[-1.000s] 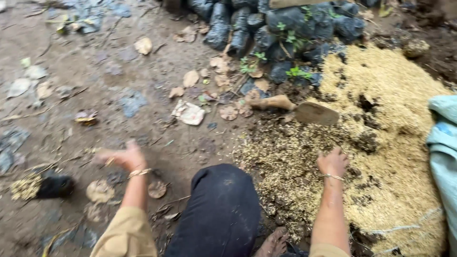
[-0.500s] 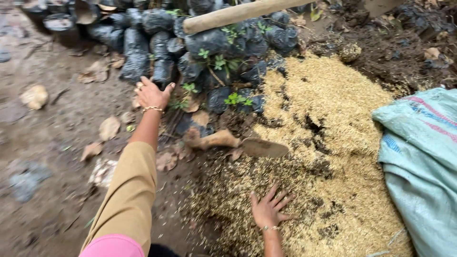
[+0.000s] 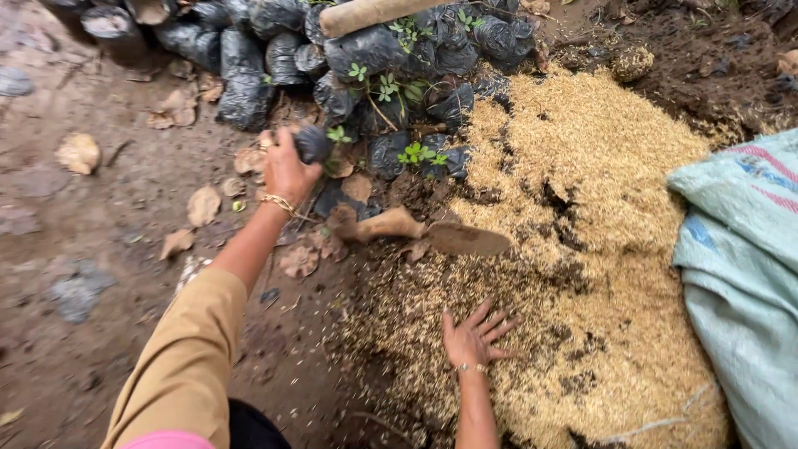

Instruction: The person mixes soil with rice husks by hand, fills small plastic bags with the mixture, and places small plant starts into the bags.

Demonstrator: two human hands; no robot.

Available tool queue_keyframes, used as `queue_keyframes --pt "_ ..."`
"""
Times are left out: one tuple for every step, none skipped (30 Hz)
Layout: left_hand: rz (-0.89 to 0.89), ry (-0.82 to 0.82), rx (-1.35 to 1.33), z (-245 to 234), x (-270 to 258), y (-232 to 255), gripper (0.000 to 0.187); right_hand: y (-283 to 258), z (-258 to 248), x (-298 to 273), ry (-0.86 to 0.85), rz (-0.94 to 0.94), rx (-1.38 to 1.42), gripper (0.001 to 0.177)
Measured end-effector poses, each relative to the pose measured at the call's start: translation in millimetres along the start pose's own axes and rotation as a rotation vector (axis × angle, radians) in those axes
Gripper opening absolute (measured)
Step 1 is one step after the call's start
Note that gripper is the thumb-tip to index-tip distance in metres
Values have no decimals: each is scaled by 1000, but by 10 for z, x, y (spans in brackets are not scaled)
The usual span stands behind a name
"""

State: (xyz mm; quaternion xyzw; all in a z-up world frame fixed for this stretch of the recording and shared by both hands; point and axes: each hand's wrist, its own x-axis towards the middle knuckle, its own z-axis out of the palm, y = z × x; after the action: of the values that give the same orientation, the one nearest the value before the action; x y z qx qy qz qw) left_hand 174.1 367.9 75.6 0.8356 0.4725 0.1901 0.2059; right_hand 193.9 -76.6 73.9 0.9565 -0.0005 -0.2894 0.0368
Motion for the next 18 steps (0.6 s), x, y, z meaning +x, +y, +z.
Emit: queue_keyframes --pt "102 -42 -19 -320 -232 164 72 -2 -75 -106 10 -39 88 105" --pt "205 -83 -38 -634 -483 332 68 11 -140 -212 23 -78 179 102" --pt "212 -76 -28 -831 -556 379 68 17 -170 -138 20 -85 191 102" --pt "179 -254 -55 -1018 -663 412 71 44 -195 -68 1 -110 281 104" --pt "143 -432 -82 -1199 -774 445 74 72 -214 3 -19 -134 371 108" --pt "147 -423 -72 -1447 -933 522 74 -110 -622 -405 -22 -143 382 108" --pt "59 -529 -303 -1692 -1098 604 67 -199 -1035 -861 7 -373 618 114" --pt "-24 -634 -537 -1929 -1256 700 60 -195 -1445 -1361 45 -601 855 123" --pt "-13 -630 -527 -2272 -1489 819 60 -242 -1518 -1622 48 -604 869 123" --pt "-19 -679 -590 -2573 -1731 975 57 -252 -1613 -1863 -15 -891 885 130" --pt "-26 -728 -652 -2868 -1971 1123 53 -266 -1708 -2095 -77 -1180 886 137" --pt "-12 -735 -651 -3037 -2161 1211 53 -265 -1648 -2185 -63 -1174 893 137" --pt "19 -730 -672 -3200 -2345 1284 57 -278 -1582 -2266 -42 -1248 837 130" --pt "37 -727 -696 -3353 -2554 1324 60 -285 -1492 -2351 -35 -1319 771 123" --pt "38 -735 -699 -3403 -2676 1314 60 -166 -1440 -2445 -32 -1310 770 123" --pt "123 -769 -652 -3441 -2801 1297 61 -51 -1385 -2527 -52 -1317 829 113" --pt "208 -800 -605 -3472 -2916 1281 62 59 -1332 -2599 -72 -1323 887 103" --pt "210 -804 -611 -3470 -2994 1219 62 156 -1263 -2704 -68 -1318 882 103"
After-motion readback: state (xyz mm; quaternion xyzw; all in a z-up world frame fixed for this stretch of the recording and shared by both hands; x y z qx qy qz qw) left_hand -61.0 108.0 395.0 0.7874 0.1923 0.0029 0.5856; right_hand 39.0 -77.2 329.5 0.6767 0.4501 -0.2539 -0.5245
